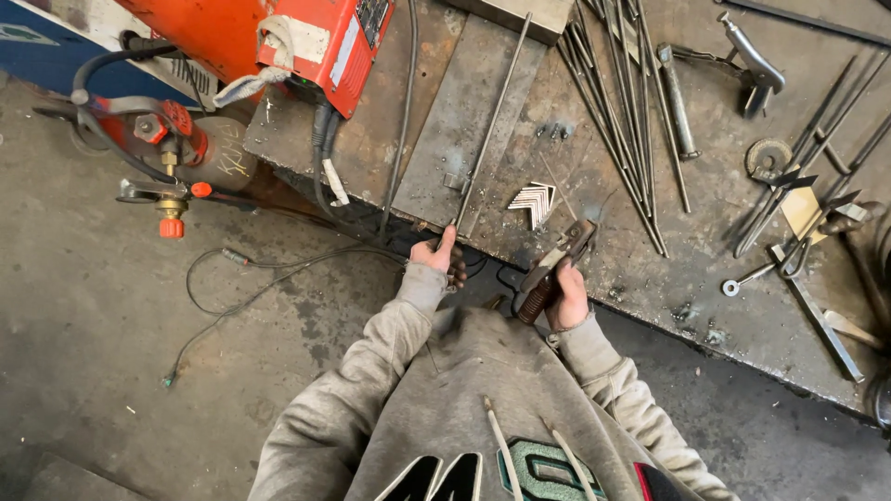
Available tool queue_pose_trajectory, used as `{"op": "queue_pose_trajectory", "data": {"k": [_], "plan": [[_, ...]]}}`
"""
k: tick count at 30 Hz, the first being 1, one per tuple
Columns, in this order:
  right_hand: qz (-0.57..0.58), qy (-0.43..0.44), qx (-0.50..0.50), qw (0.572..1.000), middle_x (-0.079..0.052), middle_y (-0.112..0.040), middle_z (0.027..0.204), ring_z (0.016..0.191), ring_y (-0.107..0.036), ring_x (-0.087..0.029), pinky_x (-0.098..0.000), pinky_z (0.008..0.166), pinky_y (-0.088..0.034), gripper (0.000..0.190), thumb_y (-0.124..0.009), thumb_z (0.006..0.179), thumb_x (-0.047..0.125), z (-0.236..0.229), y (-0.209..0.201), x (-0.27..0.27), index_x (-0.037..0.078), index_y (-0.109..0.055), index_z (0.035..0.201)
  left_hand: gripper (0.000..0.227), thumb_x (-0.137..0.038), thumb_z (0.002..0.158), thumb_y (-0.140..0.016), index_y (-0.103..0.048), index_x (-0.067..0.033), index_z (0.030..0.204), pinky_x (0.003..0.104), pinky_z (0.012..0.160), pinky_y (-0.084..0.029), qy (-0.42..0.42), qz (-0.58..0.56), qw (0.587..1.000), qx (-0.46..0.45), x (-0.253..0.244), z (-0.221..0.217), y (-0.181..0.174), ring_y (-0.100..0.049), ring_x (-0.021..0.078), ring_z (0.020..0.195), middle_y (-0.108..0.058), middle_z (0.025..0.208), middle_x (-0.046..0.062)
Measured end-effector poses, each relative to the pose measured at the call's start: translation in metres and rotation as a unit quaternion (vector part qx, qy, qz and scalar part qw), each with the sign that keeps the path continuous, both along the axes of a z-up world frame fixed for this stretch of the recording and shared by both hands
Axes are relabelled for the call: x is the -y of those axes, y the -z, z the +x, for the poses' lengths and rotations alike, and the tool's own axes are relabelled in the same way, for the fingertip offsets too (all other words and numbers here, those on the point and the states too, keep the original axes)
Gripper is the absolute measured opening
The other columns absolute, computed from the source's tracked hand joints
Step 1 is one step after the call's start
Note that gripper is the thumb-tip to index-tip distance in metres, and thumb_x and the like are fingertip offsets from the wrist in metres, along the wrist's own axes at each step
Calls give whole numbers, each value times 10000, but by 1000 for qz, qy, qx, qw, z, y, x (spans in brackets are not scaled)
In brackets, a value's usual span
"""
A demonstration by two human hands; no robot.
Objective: The person stands at a metal workbench and arc welds small metal pieces, striking arcs that produce sparks and smoke, then repositions the workpiece and electrode holder between welds. They hold the workpiece steady with one hand while welding with the other and continue welding along the metal bar.
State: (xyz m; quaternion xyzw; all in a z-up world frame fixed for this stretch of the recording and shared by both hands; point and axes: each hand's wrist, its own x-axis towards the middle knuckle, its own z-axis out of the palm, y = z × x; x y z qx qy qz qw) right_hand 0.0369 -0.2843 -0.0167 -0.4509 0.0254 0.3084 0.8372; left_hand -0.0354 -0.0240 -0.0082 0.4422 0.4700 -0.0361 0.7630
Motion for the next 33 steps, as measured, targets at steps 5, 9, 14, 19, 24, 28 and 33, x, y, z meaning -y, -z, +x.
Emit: {"op": "queue_pose_trajectory", "data": {"k": [5,9,14,19,24,28,33], "plan": [[-57,-28,19,998,-77,-675,905,803,-633,-192,-344,726,-498,386,-535,1096,375,-5,-11,-8,5,-640,1064,525,-508,949,-662,-615,7,855,370,347,-463,14,54,998,-11,-1,-1,-11,-600,202,409,-637,599,110],[-99,-41,22,994,-54,-639,862,766,-599,-169,-337,689,-472,358,-533,1098,348,-11,-4,-11,11,-636,1035,524,-498,956,-676,-664,22,897,339,362,-443,57,132,990,-2,-2,-5,-9,-609,164,419,-665,619,75],[-105,-49,39,992,-60,-650,861,769,-601,-163,-331,696,-476,385,-518,1099,377,-13,-8,-10,16,-629,1024,463,-445,889,-749,-680,3,986,339,370,-493,87,161,983,3,-3,-15,-39,-620,148,438,-672,640,70],[-106,-38,33,993,-59,-655,854,770,-616,-171,-331,703,-489,385,-519,1083,382,-14,1,-3,18,-633,1034,466,-448,898,-746,-680,-2,1014,335,378,-500,100,146,984,2,-4,-24,-32,-618,150,448,-680,657,69],[-104,-52,52,992,-64,-666,872,789,-622,-171,-327,718,-491,424,-518,1089,404,-11,-5,-3,3,-650,1048,457,-448,898,-732,-684,-12,1027,328,376,-492,101,163,981,-10,-4,-17,-34,-634,147,452,-692,655,74],[-102,-47,34,993,-70,-671,870,788,-629,-181,-336,718,-498,420,-531,1078,404,-10,-1,-1,2,-647,1046,499,-479,892,-734,-699,11,983,327,397,-505,106,206,973,-15,-4,-19,-35,-630,143,443,-714,671,103],[-102,-40,34,993,-63,-667,877,796,-627,-176,-331,728,-496,430,-520,1087,412,-8,-9,0,2,-641,1043,505,-512,882,-767,-741,-10,929,438,689,-564,127,462,877,-6,-4,-21,-30,-725,377,765,-758,811,178]]}}
